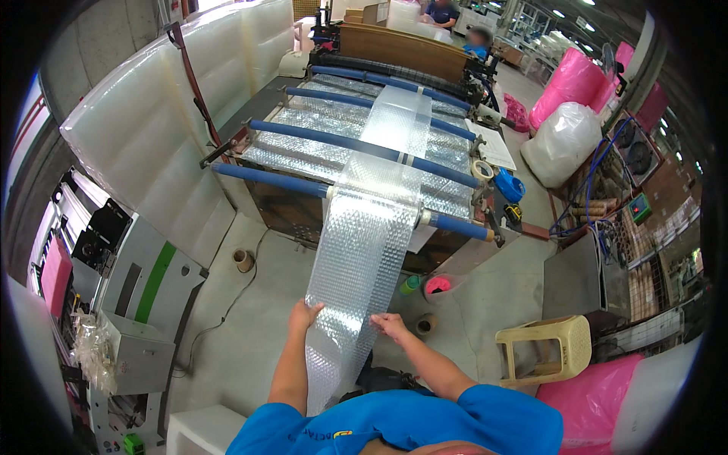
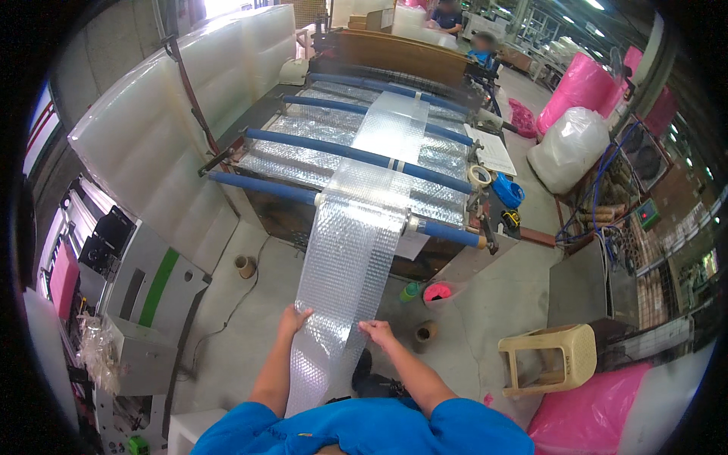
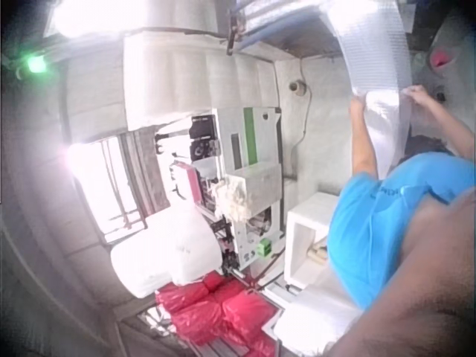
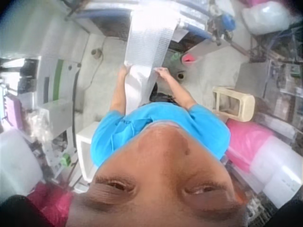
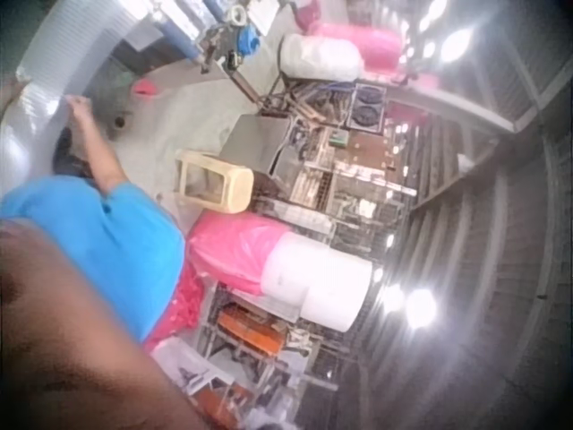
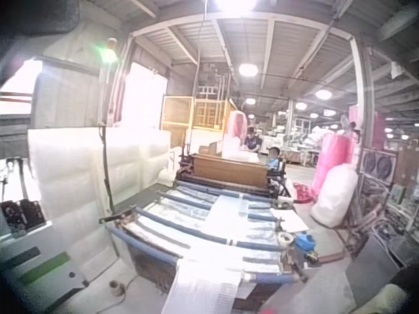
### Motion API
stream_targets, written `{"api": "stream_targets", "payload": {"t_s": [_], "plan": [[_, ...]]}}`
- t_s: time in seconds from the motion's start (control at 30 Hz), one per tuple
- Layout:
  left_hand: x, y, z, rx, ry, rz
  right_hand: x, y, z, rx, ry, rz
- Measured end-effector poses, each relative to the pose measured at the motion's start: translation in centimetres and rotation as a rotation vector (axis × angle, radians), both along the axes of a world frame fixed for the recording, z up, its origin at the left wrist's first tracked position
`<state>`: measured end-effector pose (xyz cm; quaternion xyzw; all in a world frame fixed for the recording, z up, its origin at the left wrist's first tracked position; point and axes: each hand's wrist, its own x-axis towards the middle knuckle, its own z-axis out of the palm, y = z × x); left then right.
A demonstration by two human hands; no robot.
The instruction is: The person pulls a sheet of bubble wrap from a machine and guides it onto a cardboard tube. They roll the bubble wrap around the tube by hand, then use scissors to cut the sheet and secure the roll with tape.
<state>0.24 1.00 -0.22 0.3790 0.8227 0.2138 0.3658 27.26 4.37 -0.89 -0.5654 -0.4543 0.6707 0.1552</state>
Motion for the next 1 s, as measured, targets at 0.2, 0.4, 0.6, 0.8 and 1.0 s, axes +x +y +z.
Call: {"api": "stream_targets", "payload": {"t_s": [0.2,0.4,0.6,0.8,1.0], "plan": [[-0.2,2.9,5.2,0.293,-0.109,0.045,-0.4,3.3,3.3,0.305,-0.008,-0.070],[-2.2,-2.3,6.2,0.146,-0.404,-0.068,-1.6,-2.3,4.7,-0.010,0.431,-0.414],[-2.2,-6.1,1.8,-0.087,-0.368,-0.221,-1.8,-8.4,1.2,-0.054,0.288,-0.226],[-0.3,-10.8,3.0,0.086,-0.307,-0.173,-1.7,-14.2,3.3,-0.105,0.229,-0.068],[-0.2,-16.4,5.3,0.199,-0.122,0.026,-1.6,-17.5,4.1,-0.008,0.097,-0.091]]}}
